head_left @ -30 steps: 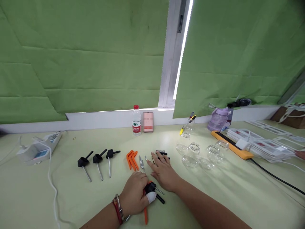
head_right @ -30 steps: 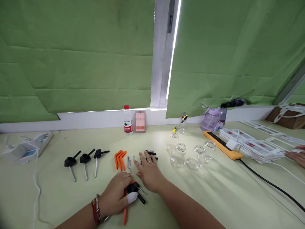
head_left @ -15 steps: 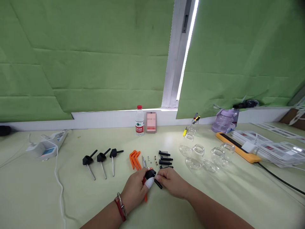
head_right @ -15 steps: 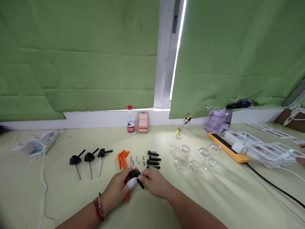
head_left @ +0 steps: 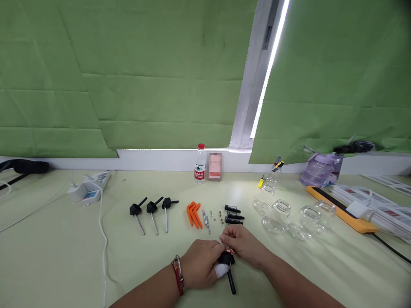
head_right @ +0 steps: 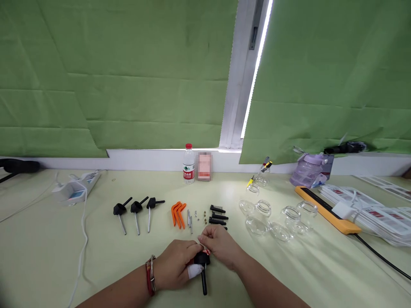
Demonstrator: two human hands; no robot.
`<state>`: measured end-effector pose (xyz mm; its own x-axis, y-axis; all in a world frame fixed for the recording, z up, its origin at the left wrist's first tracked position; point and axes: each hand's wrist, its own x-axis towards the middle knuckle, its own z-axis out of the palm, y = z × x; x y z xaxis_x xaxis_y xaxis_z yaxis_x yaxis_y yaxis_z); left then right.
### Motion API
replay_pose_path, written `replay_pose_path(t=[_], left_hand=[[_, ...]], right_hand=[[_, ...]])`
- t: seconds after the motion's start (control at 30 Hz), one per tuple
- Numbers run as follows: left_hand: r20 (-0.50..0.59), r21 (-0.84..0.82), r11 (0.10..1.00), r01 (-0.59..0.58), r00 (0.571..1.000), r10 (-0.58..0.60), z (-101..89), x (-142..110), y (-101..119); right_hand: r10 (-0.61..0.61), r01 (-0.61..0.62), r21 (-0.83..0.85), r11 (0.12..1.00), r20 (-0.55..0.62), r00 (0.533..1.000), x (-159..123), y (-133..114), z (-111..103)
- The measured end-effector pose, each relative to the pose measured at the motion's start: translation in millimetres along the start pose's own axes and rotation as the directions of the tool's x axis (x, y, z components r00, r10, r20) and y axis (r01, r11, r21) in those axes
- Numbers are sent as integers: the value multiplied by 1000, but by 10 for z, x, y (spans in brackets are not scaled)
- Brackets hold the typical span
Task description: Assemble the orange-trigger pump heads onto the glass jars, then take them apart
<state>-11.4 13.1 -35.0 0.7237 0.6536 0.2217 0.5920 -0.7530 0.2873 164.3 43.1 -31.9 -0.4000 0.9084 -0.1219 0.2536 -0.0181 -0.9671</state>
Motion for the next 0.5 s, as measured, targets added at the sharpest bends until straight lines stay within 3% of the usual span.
replay_pose_path(t=[0.13,0.2,0.33,0.4,0.5], left_hand=[[13,-5,1000,-28,1000,28,-28,-14,1],[27,-20,998,-63,998,63,-39,-19,8],[62,-37,993,-114,991,116,-34,-20,20],[71,-17,995,-101,992,102,-33,-17,16],[71,24,999,-42,997,40,-43,-14,-5]], right_hand=[[-8,7,-24,1000,-53,999,60,-40,-48],[-28,22,-41,999,-151,988,126,-36,-88],[-165,96,-203,974,-353,921,280,2,-111],[-299,159,-411,898,-303,905,334,30,-62],[-469,224,-738,637,-140,872,381,91,65]])
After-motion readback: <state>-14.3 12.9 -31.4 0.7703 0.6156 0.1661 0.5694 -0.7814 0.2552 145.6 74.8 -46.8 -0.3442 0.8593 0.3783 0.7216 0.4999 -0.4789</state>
